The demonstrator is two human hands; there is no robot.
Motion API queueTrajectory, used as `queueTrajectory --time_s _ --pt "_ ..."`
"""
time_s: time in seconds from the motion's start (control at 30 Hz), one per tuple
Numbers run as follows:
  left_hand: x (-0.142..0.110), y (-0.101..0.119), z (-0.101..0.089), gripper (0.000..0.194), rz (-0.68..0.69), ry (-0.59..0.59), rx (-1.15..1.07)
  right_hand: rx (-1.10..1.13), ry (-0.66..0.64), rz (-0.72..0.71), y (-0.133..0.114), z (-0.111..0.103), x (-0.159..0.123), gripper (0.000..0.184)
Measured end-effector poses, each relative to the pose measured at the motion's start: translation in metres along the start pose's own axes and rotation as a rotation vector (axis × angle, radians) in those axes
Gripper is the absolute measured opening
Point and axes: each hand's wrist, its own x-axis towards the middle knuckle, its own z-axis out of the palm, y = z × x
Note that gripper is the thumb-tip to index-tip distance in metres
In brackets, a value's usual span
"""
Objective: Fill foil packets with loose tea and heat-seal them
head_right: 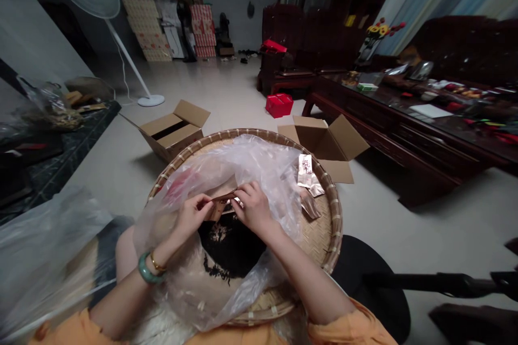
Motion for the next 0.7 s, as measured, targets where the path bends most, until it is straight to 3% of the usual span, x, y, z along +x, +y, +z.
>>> queueTrajectory --time_s 0.17,0.3,0.4,0.5,0.63,0.7 --pt "0.014 0.005 -0.013 0.023 0.184 -0.047 0.143 0.263 -0.326 0.166 0.002 0.003 0.007 0.034" --pt "0.034 -0.004 -0.015 0.033 0.174 -0.127 0.236 0.417 -0.382 0.308 0.022 0.013 0.013 0.044" --pt "0.044 -0.015 -0.011 0.038 0.103 -0.141 0.318 0.487 -0.317 0.412 0.035 0.011 0.016 0.055" --pt "0.044 -0.016 -0.004 0.038 0.081 -0.068 0.423 0.455 -0.130 0.482 0.038 0.005 0.013 0.058" --pt "0.032 0.003 0.000 0.052 0.203 0.069 0.363 0.350 0.048 0.462 0.030 0.002 0.003 0.043" --pt "0.027 0.014 -0.002 0.039 0.286 0.041 0.257 0.259 0.085 0.441 0.023 0.001 -0.001 0.028"
